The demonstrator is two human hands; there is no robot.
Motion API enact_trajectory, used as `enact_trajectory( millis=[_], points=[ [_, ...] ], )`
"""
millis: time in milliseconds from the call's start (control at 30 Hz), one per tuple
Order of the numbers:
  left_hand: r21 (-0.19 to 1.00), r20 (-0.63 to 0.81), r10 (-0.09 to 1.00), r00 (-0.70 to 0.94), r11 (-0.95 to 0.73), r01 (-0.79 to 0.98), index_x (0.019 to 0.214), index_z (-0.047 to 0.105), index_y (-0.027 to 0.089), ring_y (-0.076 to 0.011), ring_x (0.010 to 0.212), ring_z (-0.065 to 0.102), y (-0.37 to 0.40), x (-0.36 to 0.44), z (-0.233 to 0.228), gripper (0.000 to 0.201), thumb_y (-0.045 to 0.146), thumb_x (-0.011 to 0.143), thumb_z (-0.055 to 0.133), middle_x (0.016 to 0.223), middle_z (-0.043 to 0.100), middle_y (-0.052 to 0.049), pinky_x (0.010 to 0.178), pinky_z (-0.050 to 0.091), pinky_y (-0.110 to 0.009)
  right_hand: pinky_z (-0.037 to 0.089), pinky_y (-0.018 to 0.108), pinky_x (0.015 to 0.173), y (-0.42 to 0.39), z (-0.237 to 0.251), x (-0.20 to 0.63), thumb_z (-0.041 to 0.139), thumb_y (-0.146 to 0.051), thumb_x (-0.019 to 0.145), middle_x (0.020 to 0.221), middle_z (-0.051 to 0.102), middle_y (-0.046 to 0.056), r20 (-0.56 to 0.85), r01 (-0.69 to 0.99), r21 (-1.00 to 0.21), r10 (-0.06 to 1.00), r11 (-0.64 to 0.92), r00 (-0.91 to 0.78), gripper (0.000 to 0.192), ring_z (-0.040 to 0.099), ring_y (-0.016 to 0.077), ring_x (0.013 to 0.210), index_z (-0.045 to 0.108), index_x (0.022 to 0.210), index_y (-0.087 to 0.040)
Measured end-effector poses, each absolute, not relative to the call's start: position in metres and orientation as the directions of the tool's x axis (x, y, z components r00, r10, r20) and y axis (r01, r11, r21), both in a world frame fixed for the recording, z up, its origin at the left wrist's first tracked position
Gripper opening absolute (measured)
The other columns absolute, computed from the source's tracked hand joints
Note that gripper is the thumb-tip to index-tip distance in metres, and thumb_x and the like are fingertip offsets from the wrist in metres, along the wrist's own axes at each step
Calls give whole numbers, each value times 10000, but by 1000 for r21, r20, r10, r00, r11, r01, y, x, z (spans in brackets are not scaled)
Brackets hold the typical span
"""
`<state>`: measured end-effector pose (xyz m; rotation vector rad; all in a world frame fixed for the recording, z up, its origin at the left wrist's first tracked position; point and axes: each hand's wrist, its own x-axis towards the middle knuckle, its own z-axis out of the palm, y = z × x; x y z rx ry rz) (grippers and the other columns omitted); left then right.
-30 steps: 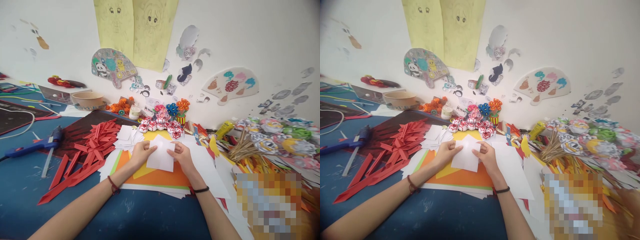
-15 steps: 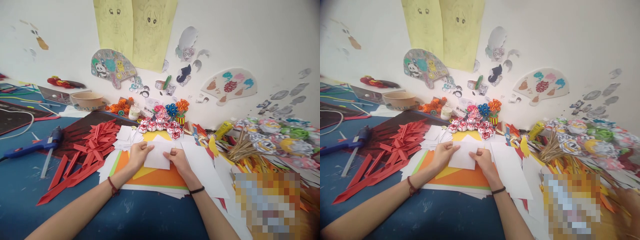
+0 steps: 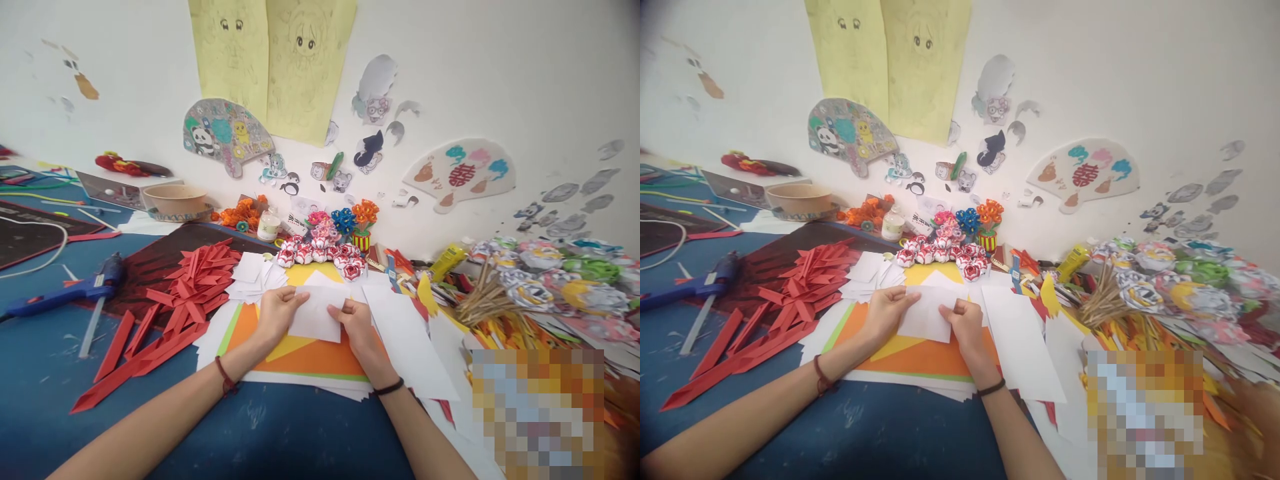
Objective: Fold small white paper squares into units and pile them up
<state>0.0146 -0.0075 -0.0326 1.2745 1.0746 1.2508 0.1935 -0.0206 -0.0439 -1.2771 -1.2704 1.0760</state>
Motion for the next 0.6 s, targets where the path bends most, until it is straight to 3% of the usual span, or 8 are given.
enact_trajectory(
  millis=[233,467,600],
  points=[
    [974,188,980,62,-194,120,683,613,148,-146,613,555,-11,15,-19,327,474,716,607,624,618,-8,487,382,-207,514,356,679,-25,-23,195,735,-406,665,874,718,84,57,-135,-989,998,52,-31,356,653,231,716,700,908,-147],
    [997,80,975,209,-83,5,739,649,123,-162,545,583,-12,18,-17,361,473,654,675,632,662,-44,455,388,-231,515,360,683,-23,-27,196,736,-422,657,871,715,94,71,-35,-997,995,69,-65,374,645,237,736,700,894,-136],
    [997,55,986,157,-63,44,667,626,124,-146,489,556,-10,16,-22,355,472,633,687,570,634,-26,412,338,-215,496,319,575,-23,-33,194,728,-489,622,751,710,84,85,95,-992,995,80,48,415,632,233,668,705,819,-124]
  ],
)
